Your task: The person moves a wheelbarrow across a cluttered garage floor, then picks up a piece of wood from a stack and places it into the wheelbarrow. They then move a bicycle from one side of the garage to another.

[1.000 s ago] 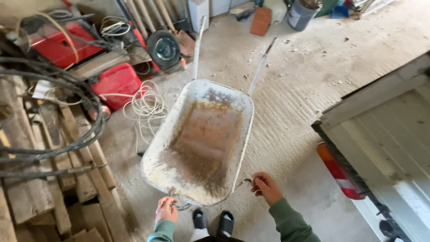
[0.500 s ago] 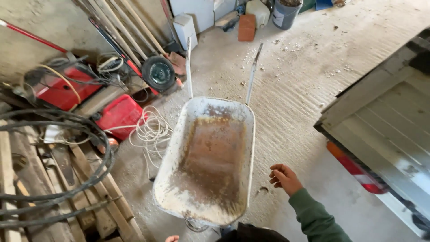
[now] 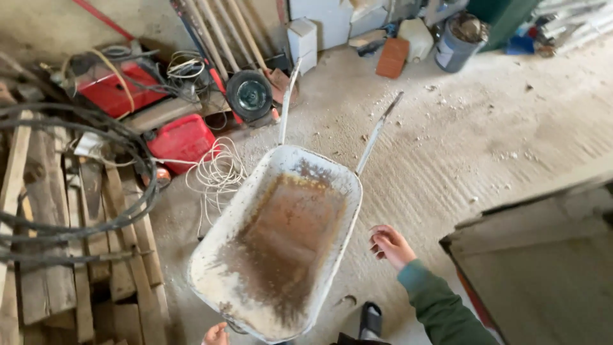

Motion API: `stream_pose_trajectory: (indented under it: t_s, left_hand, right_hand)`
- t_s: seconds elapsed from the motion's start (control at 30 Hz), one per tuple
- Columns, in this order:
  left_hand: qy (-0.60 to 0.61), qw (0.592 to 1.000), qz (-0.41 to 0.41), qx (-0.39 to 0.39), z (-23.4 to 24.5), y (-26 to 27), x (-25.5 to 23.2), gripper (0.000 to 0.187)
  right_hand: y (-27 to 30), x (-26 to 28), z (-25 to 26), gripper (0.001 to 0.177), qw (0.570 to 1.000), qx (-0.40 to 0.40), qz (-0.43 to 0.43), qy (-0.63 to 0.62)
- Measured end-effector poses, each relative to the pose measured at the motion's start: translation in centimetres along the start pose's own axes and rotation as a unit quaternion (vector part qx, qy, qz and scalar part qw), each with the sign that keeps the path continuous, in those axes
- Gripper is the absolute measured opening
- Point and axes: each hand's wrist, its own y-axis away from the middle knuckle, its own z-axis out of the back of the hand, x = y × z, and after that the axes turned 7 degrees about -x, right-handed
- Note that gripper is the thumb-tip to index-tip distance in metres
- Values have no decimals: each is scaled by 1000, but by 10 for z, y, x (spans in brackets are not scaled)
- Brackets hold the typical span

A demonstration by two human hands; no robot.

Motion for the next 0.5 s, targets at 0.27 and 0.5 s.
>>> stream_pose_trajectory:
  t_s: [0.27,0.5]
  left_hand:
    - [-171,984,-29,-41,-122,54,-32,38]
    - [-30,999,39,2,-144,67,-90,28]
  right_hand:
    - [-90,38,35,19,993,31,110,7]
    - [-104,85,-38,19,992,99,44,57]
